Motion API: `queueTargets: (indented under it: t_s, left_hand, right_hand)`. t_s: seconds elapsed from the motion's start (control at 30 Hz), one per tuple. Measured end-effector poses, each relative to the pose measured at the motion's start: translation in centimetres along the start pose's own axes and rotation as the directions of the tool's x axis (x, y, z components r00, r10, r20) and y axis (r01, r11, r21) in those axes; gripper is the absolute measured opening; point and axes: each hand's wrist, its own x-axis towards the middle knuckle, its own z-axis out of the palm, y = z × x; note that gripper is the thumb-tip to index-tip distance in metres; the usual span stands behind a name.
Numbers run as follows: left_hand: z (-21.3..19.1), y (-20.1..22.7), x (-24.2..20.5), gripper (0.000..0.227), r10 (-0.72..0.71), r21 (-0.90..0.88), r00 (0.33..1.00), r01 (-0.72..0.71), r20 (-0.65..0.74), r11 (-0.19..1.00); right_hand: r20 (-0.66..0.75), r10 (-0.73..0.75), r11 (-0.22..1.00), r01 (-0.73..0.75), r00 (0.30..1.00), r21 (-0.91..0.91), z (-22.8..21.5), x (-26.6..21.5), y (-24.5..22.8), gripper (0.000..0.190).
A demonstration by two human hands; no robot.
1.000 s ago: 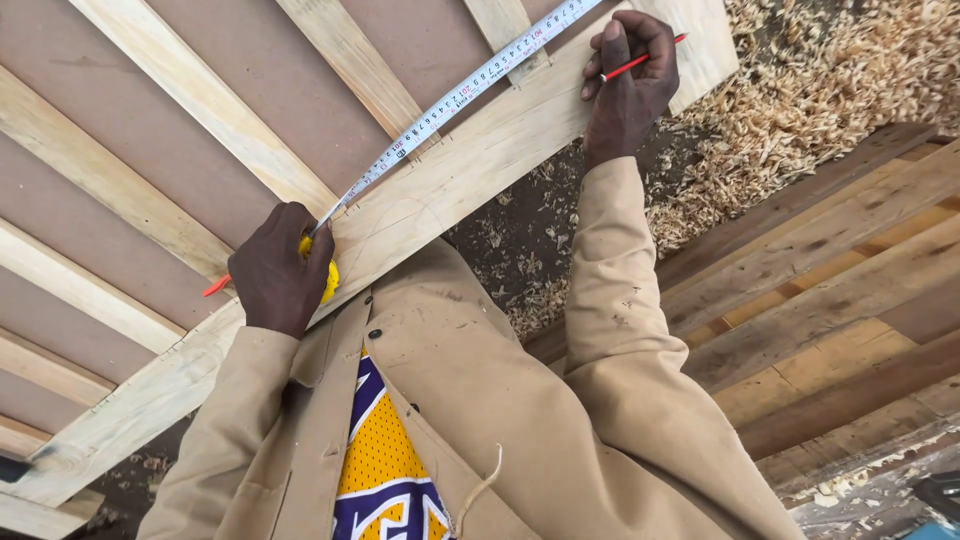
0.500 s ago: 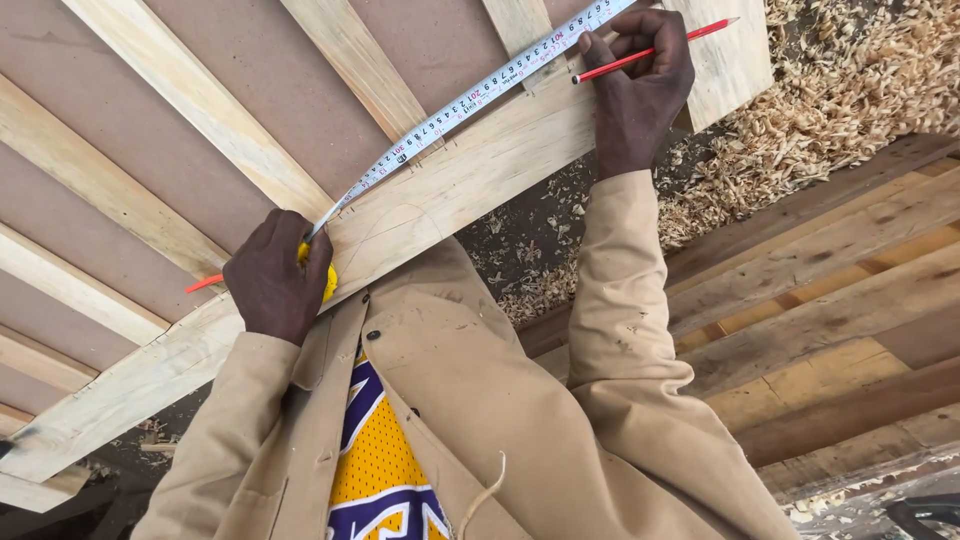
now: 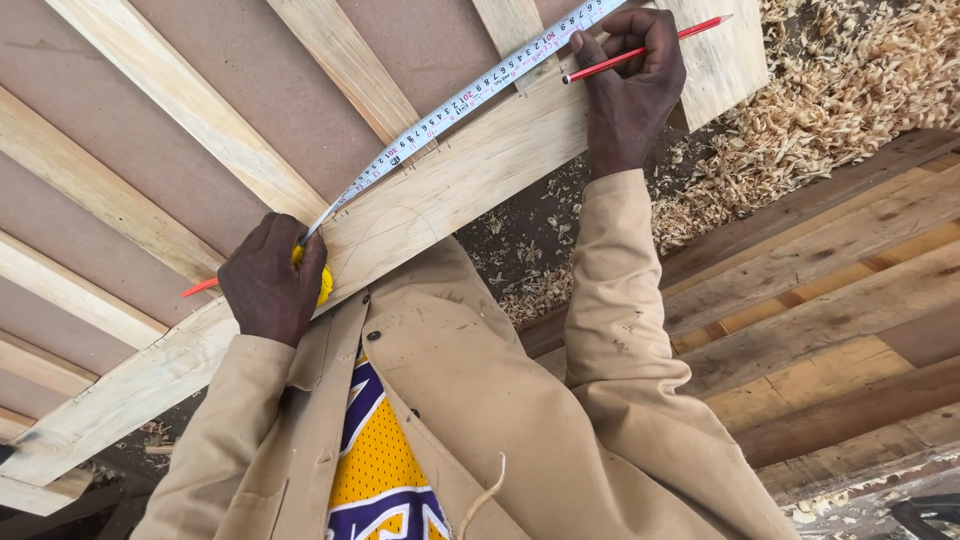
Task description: Measuring and marking a wooden furniture frame using a tape measure and pencil.
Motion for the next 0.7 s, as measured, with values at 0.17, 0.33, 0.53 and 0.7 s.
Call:
queueTargets:
  t_s: [0.17, 0.33, 0.53, 0.7]
  left_hand:
    - [-0.5, -1.2, -0.3, 0.018, -0.022, -0.115, 0.995, 0.033, 0.097, 0.993]
    - [-2.6, -3.0, -1.5, 0.015, -0.125, -0.343, 0.98, 0.172, 0.156, 0.923]
    - [-5.3, -8.1, -5.5, 0.019, -0.268, -0.384, 0.894, 0.403, 0.358, 0.831]
    - [-6.5, -9.8, -7.7, 0.022, -0.347, -0.344, 0.819, 0.522, 0.458, 0.78]
  right_hand:
    - [-0.077, 0.052, 0.996, -0.046, 0.996, 0.075, 0.0, -0.5, -1.1, 0.022]
    - [-0.1, 0.143, 0.955, -0.111, 0.985, 0.275, -0.4, -1.0, -0.1, 0.017]
    - [0.251, -0.156, 0.987, 0.144, 0.955, 0.065, -0.4, -0.1, 0.3, 0.006]
    - [0.477, 0.084, 0.994, -0.106, 0.875, 0.02, -0.1, 0.8, 1.2, 0.032]
